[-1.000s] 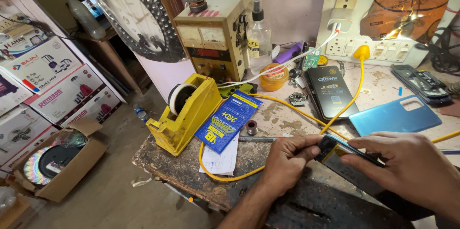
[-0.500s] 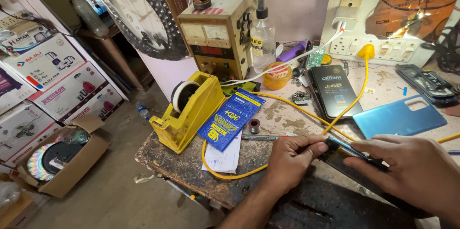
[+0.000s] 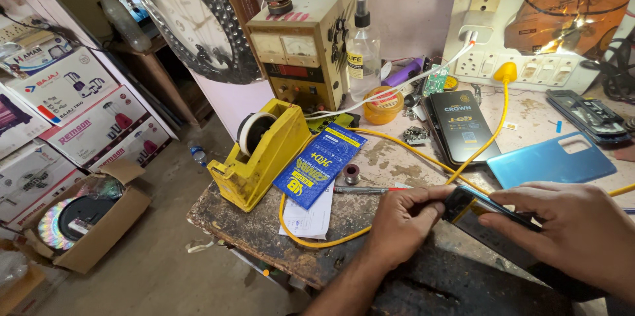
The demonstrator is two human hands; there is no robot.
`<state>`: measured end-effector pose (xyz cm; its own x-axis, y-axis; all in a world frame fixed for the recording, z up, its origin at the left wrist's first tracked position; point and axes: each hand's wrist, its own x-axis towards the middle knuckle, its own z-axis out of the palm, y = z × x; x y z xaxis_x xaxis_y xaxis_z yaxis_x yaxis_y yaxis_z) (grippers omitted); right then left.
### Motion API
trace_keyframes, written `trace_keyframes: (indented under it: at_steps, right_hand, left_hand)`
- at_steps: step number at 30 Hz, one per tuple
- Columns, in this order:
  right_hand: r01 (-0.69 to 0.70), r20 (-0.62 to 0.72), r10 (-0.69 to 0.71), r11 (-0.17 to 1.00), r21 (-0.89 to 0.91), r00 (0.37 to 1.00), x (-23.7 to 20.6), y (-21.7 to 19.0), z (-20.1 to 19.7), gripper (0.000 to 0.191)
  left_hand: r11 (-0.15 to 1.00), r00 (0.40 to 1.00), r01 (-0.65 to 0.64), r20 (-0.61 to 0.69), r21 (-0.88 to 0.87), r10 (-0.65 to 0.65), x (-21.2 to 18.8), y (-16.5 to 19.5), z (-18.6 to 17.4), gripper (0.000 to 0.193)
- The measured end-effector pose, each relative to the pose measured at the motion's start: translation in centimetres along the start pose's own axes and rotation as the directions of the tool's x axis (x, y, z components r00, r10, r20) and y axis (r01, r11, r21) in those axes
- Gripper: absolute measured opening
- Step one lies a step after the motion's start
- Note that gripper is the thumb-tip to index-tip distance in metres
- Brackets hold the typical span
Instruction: The person holds a disassembled smartphone on a cluttered workbench and uses a screwdriver to unscrew and pry at its internal components. They reposition the phone, work around the battery area, and manipulate the frame and back cover while continuing to work on the device.
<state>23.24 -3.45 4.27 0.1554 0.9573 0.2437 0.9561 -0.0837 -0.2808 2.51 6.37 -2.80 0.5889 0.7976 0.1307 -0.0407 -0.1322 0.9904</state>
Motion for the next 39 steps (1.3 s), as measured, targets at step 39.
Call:
trace_keyframes:
  at_steps: [39]
  right_hand:
    - [-0.002,0.037,0.004,0.999,-0.042,0.999,0.3,-0.1,0.0,0.044]
  left_hand:
    - [0.994,1.000,-0.022,0.015,-0.109,0.024,0.5,-0.4,0.4,0.031]
